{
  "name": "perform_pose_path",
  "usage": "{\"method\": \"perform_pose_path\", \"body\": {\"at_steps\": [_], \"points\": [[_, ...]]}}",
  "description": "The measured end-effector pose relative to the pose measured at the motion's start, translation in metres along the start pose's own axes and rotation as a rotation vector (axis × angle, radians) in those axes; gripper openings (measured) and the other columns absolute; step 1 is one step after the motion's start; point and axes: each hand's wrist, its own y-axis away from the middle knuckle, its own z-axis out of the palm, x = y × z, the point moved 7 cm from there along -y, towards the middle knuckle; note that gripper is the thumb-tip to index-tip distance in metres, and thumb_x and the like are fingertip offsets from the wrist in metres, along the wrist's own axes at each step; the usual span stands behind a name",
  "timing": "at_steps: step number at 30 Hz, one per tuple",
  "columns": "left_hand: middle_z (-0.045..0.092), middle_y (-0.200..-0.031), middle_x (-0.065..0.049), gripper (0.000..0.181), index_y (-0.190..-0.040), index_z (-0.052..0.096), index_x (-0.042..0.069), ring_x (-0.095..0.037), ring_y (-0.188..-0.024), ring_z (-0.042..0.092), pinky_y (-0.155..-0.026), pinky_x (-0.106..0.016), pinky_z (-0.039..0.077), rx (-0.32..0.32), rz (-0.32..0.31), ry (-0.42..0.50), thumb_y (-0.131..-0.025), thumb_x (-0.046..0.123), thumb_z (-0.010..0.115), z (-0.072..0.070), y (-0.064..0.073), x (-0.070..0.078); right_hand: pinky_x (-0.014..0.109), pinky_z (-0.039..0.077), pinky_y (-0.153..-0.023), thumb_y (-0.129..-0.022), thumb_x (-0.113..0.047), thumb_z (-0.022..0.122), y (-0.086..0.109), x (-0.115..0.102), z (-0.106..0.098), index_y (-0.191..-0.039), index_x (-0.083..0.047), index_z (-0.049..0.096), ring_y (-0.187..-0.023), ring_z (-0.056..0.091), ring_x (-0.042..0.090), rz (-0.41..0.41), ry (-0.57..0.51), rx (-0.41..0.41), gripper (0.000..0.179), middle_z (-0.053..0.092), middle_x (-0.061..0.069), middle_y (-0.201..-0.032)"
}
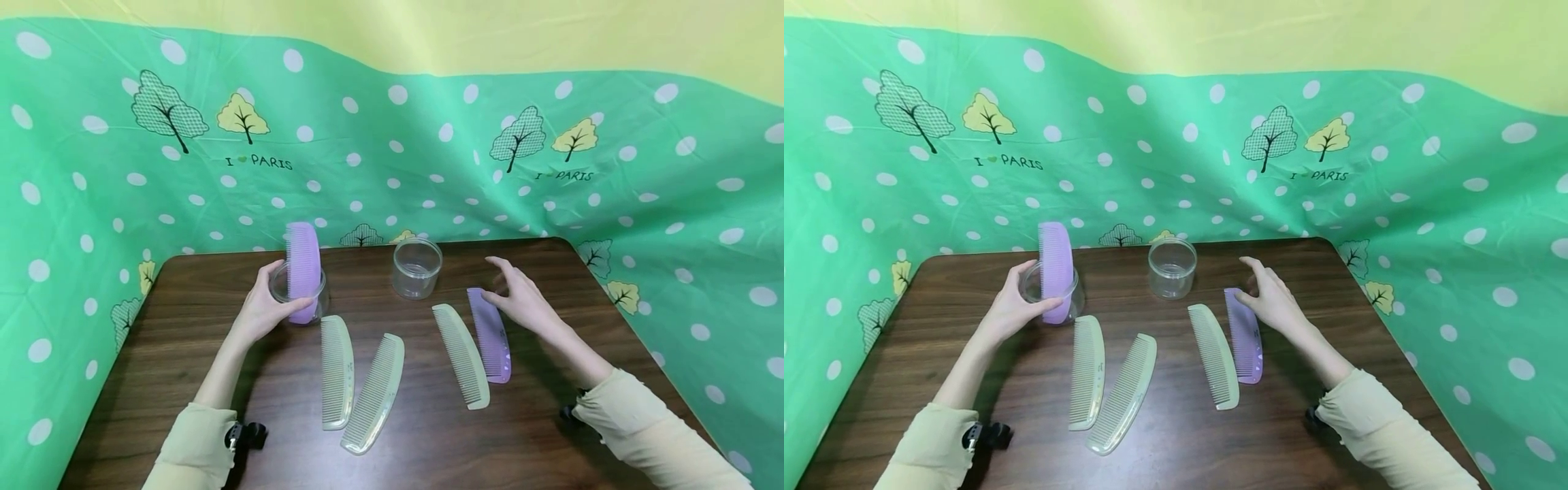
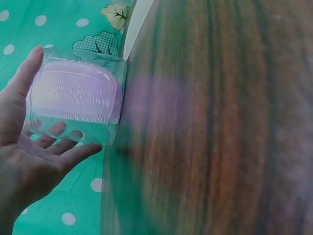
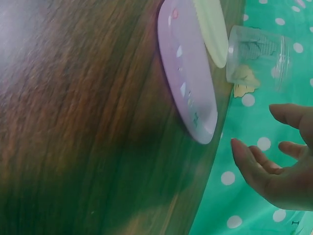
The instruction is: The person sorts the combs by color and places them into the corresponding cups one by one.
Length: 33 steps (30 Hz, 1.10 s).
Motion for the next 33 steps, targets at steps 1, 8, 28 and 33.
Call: {"method": "perform_pose_path", "body": {"at_steps": [1,8,28,33], "points": [[0.037,-0.164,-0.015,0.112,-0.162,0.020,0.018,-0.037,-0.151,0.037,-0.117,-0.062,0.035,-0.001,0.000,-0.004,-0.079,0.052,0.087,0.000,0.001,0.000,0.054,0.052,-0.083,-0.096,-0.017,0.073,0.001,0.002,0.001,-0.156,-0.011,0.035,-0.106,0.063,0.041,0.006,0.008,-0.015,0.072,0.063,0.028,-0.116],[0.034,-0.165,-0.018,0.112,-0.162,0.019,0.017,-0.039,-0.151,0.036,-0.116,-0.064,0.036,-0.020,-0.012,-0.034,-0.080,0.053,0.085,0.001,0.013,0.001,0.051,0.055,-0.079,-0.093,-0.022,0.077,0.004,0.015,0.008,-0.158,-0.009,0.029,-0.100,0.067,0.040,0.025,0.029,-0.113,0.082,0.062,0.034,-0.119],[0.040,-0.161,-0.016,0.109,-0.160,0.022,0.017,-0.036,-0.149,0.039,-0.117,-0.061,0.036,-0.016,0.010,0.007,-0.078,0.044,0.089,0.017,0.028,0.009,0.048,0.056,-0.077,-0.089,-0.029,0.081,0.005,0.023,0.023,-0.159,-0.005,0.025,-0.112,0.058,0.046,0.076,0.036,-0.223,0.093,0.058,0.037,-0.125],[0.040,-0.161,-0.016,0.108,-0.160,0.024,0.018,-0.036,-0.150,0.039,-0.118,-0.061,0.035,-0.019,0.008,0.006,-0.078,0.044,0.089,0.019,0.030,0.014,0.043,0.058,-0.073,-0.088,-0.029,0.083,0.005,0.024,0.026,-0.159,-0.006,0.027,-0.108,0.057,0.042,0.090,0.031,-0.229,0.094,0.059,0.035,-0.123]]}}
